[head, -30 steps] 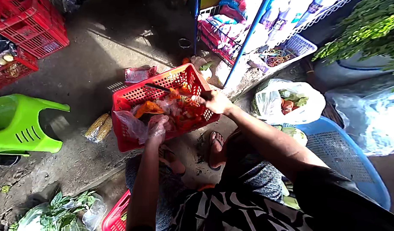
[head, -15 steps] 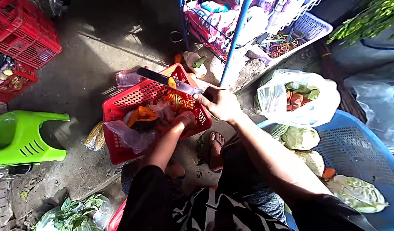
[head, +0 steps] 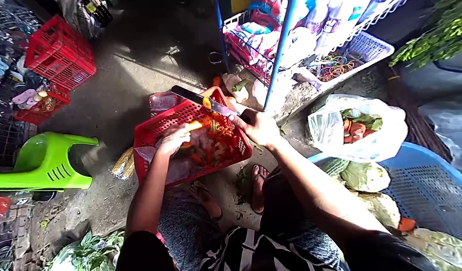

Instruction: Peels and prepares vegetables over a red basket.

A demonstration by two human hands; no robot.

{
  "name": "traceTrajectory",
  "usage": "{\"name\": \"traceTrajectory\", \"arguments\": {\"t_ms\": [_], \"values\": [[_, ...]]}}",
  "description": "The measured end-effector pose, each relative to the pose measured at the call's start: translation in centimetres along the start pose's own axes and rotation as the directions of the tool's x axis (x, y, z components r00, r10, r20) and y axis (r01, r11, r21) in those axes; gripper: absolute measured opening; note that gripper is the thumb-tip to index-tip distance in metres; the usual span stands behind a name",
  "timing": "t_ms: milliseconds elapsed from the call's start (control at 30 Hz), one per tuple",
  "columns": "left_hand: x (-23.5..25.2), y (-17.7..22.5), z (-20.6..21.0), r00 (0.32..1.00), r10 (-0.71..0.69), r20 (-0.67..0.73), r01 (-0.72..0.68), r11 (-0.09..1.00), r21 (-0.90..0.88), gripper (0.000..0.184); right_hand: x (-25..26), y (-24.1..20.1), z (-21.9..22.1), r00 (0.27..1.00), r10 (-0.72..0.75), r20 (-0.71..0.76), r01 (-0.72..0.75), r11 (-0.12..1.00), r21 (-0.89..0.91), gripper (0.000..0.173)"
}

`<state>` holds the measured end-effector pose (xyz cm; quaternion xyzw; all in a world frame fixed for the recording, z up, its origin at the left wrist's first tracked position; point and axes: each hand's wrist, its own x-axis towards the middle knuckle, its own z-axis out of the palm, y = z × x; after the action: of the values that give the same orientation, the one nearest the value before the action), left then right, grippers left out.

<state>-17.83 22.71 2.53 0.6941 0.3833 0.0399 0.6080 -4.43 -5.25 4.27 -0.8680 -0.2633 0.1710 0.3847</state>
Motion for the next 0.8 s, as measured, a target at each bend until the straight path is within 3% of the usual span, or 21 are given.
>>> {"name": "traceTrajectory", "arguments": {"t_ms": [67, 133, 233, 300, 400, 467, 533, 600, 800], "values": [[-2.4, 1.1, -1.8, 0.995, -0.013, -0.099, -0.032, 0.898, -0.439, 0.021, -0.2, -1.0, 0.5, 0.999, -0.004, 0.039, 0.003, 1.000, 0.019, 0.066], [-5.2, 1.4, -2.8, 0.998, 0.055, -0.030, -0.062, 0.795, -0.603, 0.018, -0.6, -2.0, 1.2, 0.997, -0.056, 0.057, 0.053, 0.997, 0.052, 0.061], [-8.7, 1.0, -2.7, 0.952, 0.188, 0.241, -0.034, 0.849, -0.527, 0.030, -1.4, -3.4, 2.9, 0.985, -0.163, 0.060, 0.156, 0.982, 0.105, 0.055], [-9.8, 0.8, -1.6, 0.924, 0.189, 0.334, -0.039, 0.912, -0.409, 0.033, -2.2, -4.2, 3.9, 0.968, -0.234, 0.088, 0.228, 0.970, 0.082, 0.058], [-11.9, 0.5, 0.6, 0.977, 0.088, 0.193, -0.037, 0.967, -0.251, 0.013, -3.7, -5.5, 4.9, 0.925, -0.332, 0.187, 0.350, 0.934, -0.072, 0.073], [-13.5, -0.1, 1.3, 0.993, 0.044, 0.107, -0.017, 0.970, -0.242, 0.016, -4.7, -6.1, 5.4, 0.898, -0.354, 0.262, 0.405, 0.898, -0.172, 0.082], [-14.2, -1.6, 2.0, 0.994, 0.091, 0.053, -0.076, 0.969, -0.236, 0.020, -5.2, -5.3, 6.3, 0.878, -0.406, 0.255, 0.459, 0.864, -0.205, 0.087], [-14.1, -3.4, 2.4, 0.990, 0.123, 0.068, -0.102, 0.961, -0.256, 0.022, -5.1, -4.2, 7.1, 0.858, -0.463, 0.223, 0.506, 0.836, -0.212, 0.089], [-13.0, -5.2, 2.9, 0.971, 0.086, 0.222, -0.011, 0.947, -0.320, 0.018, -3.5, -2.1, 8.4, 0.847, -0.503, 0.174, 0.532, 0.808, -0.255, 0.084]]}}
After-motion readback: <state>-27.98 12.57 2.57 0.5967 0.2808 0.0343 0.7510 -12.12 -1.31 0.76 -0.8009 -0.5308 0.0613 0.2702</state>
